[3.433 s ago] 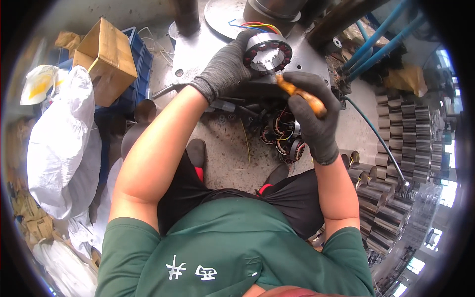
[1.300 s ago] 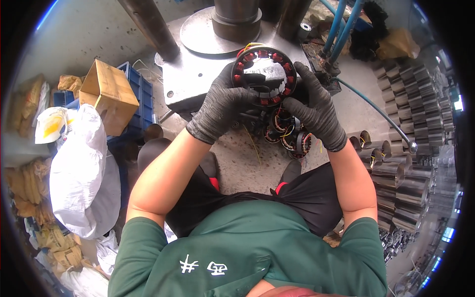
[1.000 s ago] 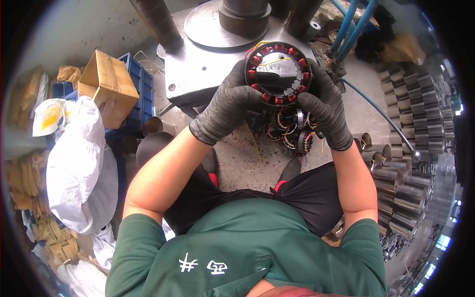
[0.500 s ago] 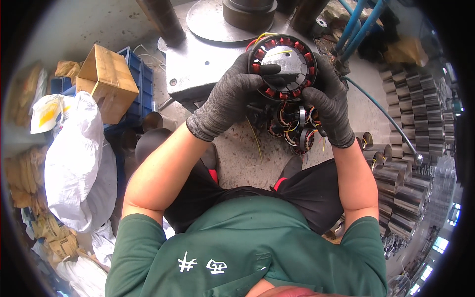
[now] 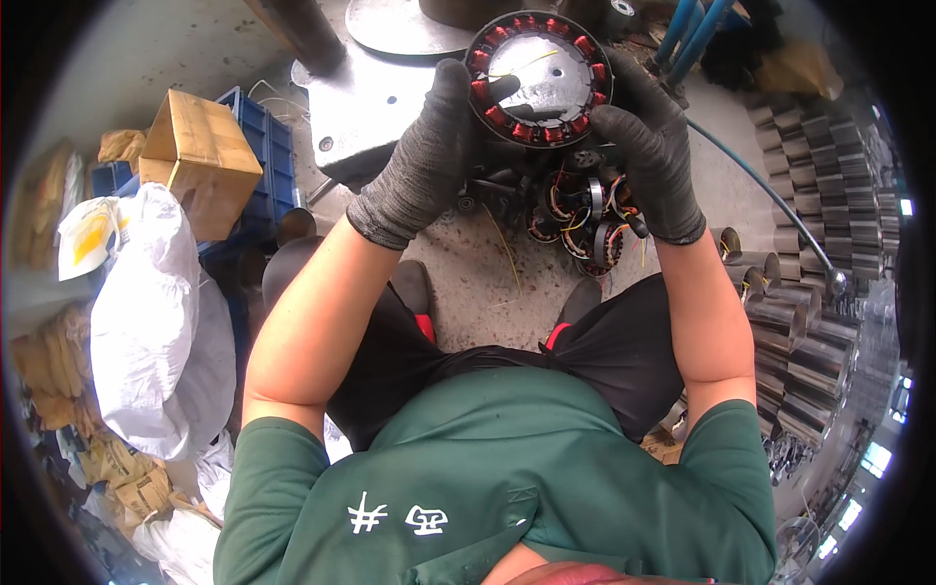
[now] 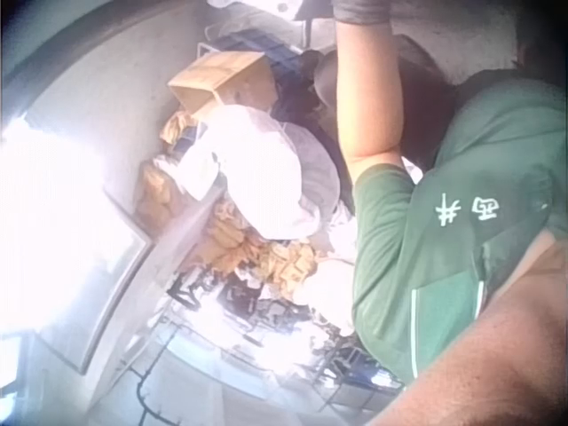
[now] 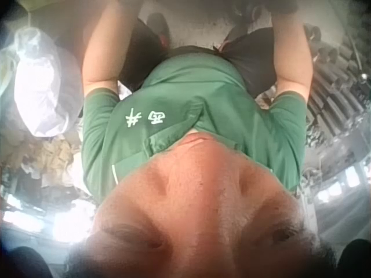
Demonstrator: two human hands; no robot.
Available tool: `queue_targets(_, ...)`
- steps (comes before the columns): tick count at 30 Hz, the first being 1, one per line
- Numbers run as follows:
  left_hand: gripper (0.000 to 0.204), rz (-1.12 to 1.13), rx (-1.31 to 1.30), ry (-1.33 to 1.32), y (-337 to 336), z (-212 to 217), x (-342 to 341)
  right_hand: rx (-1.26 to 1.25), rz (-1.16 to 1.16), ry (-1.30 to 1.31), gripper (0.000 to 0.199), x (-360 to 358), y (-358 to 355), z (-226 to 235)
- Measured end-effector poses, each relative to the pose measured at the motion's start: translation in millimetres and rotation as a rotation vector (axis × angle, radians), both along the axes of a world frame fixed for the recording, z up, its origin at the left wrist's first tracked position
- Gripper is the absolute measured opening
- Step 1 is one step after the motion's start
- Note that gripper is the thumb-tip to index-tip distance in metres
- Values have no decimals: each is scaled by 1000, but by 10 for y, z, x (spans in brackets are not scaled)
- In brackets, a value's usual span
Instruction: The person assembles a stator by inserting copper coils into a metal frame, guiding wires with a thin tool, and then placing the assembly into a large industrial press machine.
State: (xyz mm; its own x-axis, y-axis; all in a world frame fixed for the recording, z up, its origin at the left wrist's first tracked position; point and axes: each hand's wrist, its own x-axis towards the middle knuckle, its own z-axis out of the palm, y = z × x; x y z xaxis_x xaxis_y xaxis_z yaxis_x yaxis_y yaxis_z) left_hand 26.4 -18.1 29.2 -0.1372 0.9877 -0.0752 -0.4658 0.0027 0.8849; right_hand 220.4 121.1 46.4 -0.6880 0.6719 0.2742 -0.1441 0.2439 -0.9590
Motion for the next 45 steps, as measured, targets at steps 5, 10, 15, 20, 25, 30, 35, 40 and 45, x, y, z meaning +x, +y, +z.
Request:
queue_targets(5, 96, -22, 63, 95, 38, -86, -37, 4, -9, -6, 68, 19, 57, -17)
queue_targets(10, 94, -50, 97, 157, -6, -13, -8, -18, -12, 26, 68, 15, 67, -28)
queue_targets(15, 94, -9, 107, 66, 6, 24, 23, -89, -59, 58, 73, -30, -48, -20)
queue_targets(20, 84, 29, 207, -51, 56, 1, 23, -189, -21, 98, 74, -33, -58, -65)
queue_targets(25, 68, 143, 264, 10, 6, 84, 63, -171, 46, -56, 95, -83, -144, -32)
queue_targets(30, 75, 71, 296, 65, -79, 108, 222, 602, 31, -49, 138, -134, -147, -238)
queue_targets(35, 75, -23, 359, 143, -80, 99, 154, -159, 107, 207, 111, -110, -269, -249)
queue_targets(40, 46, 244, -56, 19, -14, 59, 98, -708, 231, 337, 92, -131, -264, -148)
queue_targets(45, 39, 364, 232, 392, 186, -72, 53, -986, 384, 397, 94, -96, -285, -140)
